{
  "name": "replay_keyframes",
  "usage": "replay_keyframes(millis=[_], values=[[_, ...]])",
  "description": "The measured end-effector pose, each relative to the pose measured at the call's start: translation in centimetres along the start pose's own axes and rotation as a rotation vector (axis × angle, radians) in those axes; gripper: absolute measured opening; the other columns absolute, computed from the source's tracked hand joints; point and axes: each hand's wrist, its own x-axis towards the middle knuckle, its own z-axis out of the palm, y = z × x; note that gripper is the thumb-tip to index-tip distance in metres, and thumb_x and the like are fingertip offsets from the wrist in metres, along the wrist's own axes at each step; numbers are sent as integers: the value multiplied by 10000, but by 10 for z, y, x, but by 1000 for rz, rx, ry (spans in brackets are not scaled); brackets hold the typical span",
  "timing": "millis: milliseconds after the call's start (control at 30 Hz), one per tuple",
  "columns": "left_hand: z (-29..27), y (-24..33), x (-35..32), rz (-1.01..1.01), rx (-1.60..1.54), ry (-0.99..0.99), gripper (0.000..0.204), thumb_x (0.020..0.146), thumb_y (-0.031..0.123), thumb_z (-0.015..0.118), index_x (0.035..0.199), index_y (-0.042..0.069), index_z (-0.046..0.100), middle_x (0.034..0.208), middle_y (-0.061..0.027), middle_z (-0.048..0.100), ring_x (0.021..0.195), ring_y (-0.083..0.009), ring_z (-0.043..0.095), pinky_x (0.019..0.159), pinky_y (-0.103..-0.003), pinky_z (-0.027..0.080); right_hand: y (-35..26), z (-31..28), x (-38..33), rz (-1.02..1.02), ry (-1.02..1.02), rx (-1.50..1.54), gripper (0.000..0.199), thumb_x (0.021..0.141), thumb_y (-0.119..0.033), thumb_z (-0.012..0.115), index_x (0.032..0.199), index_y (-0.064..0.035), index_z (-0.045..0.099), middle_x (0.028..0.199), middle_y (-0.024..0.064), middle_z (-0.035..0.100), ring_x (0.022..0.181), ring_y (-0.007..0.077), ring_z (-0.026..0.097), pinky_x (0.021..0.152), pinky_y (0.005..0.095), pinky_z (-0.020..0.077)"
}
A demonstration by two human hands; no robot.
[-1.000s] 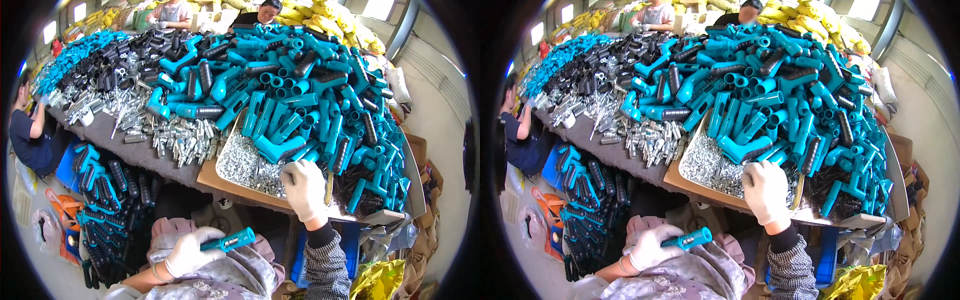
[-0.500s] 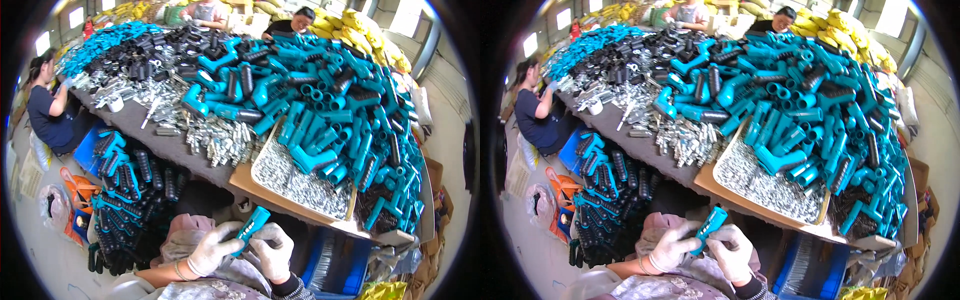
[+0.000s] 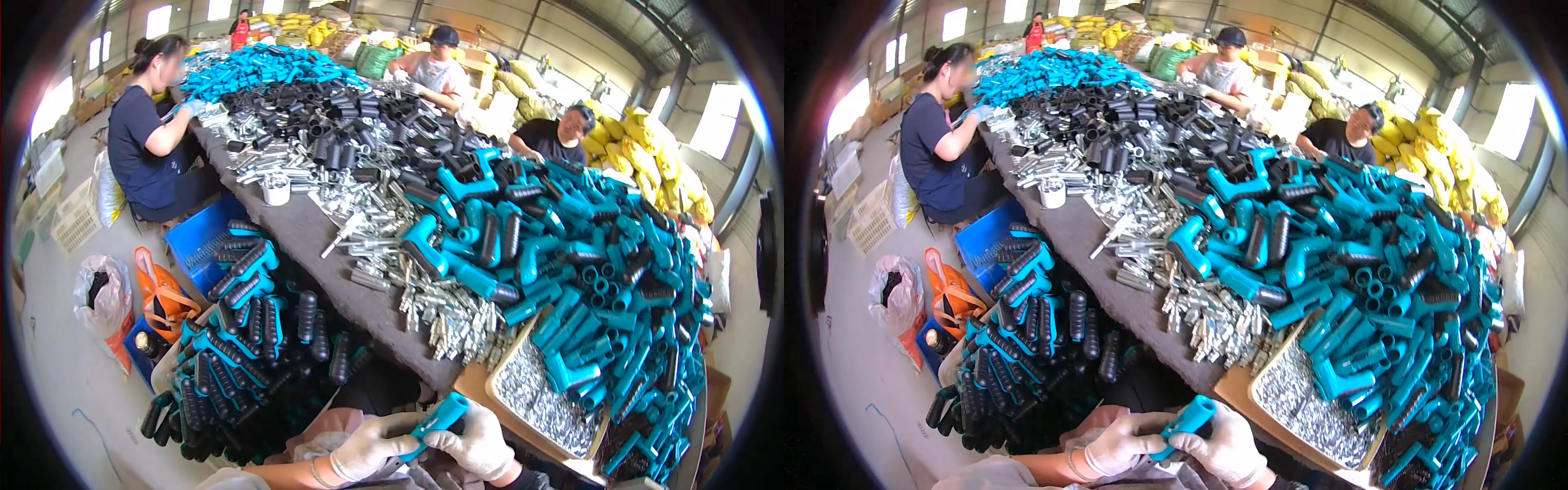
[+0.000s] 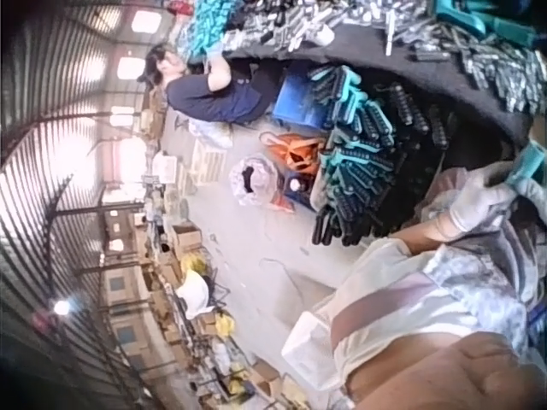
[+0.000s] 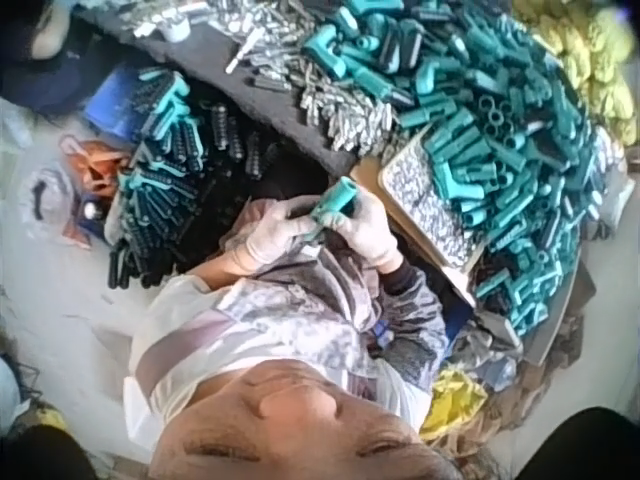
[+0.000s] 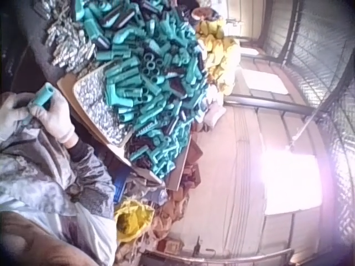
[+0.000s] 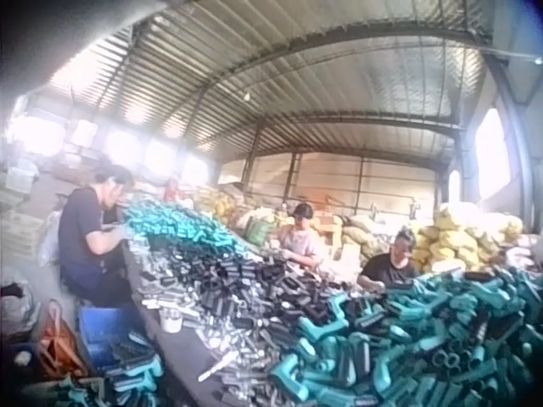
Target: Assembling plastic handles by inserting metal components and inserts into molded plastic grips at a factory workbench.
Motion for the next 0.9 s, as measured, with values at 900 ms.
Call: replay_keyframes(millis=[900], values=[[-112,60,28,-7,-286,291,494,882,290,657,1190,-93,602,923,-140,675,811,-193,643,763,-289,511,-112,-15,372,-727,365,-778,274,818,-125,597,1076,-47,650,927,198,656,901,397,639,826,484,511]])
